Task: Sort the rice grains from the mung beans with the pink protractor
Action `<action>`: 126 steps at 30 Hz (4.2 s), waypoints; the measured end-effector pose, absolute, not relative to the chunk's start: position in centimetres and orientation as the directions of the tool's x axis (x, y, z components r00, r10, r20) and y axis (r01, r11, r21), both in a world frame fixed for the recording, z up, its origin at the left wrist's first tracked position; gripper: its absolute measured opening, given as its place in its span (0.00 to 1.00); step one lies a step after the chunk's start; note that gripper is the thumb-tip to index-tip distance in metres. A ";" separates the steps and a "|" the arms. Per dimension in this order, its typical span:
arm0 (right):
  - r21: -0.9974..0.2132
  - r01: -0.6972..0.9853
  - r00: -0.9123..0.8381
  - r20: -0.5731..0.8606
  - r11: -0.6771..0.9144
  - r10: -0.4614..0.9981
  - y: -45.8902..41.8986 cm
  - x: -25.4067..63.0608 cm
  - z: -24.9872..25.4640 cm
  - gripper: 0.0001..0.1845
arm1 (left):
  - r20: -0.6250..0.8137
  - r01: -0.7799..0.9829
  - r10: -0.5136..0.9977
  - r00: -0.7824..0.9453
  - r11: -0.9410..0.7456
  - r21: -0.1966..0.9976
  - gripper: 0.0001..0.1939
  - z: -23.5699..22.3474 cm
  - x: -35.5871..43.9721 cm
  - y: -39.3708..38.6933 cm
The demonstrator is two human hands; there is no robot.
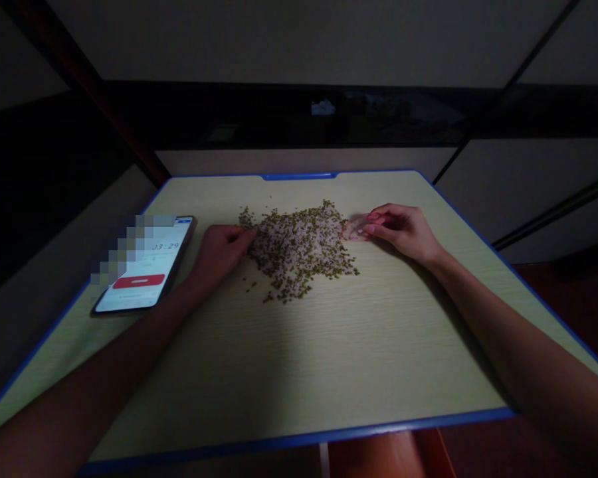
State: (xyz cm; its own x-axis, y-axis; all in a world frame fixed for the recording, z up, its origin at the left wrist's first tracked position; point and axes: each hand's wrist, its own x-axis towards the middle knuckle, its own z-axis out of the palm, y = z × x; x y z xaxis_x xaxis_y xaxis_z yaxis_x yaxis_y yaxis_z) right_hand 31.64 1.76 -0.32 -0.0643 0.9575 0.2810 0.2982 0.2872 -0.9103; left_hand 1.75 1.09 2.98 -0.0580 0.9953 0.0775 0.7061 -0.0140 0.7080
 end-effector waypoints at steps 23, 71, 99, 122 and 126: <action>-0.951 0.235 -0.025 0.201 0.201 0.979 1.3 31.6 0.1 0.12 | 0.091 0.720 0.995 -0.051 -0.026 0.694 0.17 3.1 1.9 0.9; -0.932 0.266 -0.103 0.229 0.248 0.968 1.2 31.2 0.3 0.15 | 0.099 0.718 0.994 -0.050 -0.033 0.695 0.16 2.7 1.7 1.2; -0.948 0.221 -0.148 0.199 0.228 0.969 1.0 31.7 0.4 0.12 | 0.094 0.703 0.995 -0.038 -0.040 0.710 0.17 2.2 1.5 1.6; -0.976 0.190 -0.115 0.088 0.109 0.989 0.1 32.1 0.9 0.12 | 0.106 0.726 0.994 -0.029 -0.052 0.685 0.17 2.5 1.6 1.3; -0.975 0.191 -0.120 0.088 0.110 0.989 -0.5 32.2 0.9 0.12 | 0.109 0.727 0.994 -0.027 -0.055 0.684 0.17 2.4 1.6 1.5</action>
State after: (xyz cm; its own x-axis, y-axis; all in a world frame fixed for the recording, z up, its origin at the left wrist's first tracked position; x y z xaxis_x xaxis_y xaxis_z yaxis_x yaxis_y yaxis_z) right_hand 32.22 -0.49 0.94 -0.1197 0.9889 0.0880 0.1913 0.1100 -0.9753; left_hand 1.58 1.46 2.36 -0.0272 0.9937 0.1086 0.7273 -0.0549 0.6841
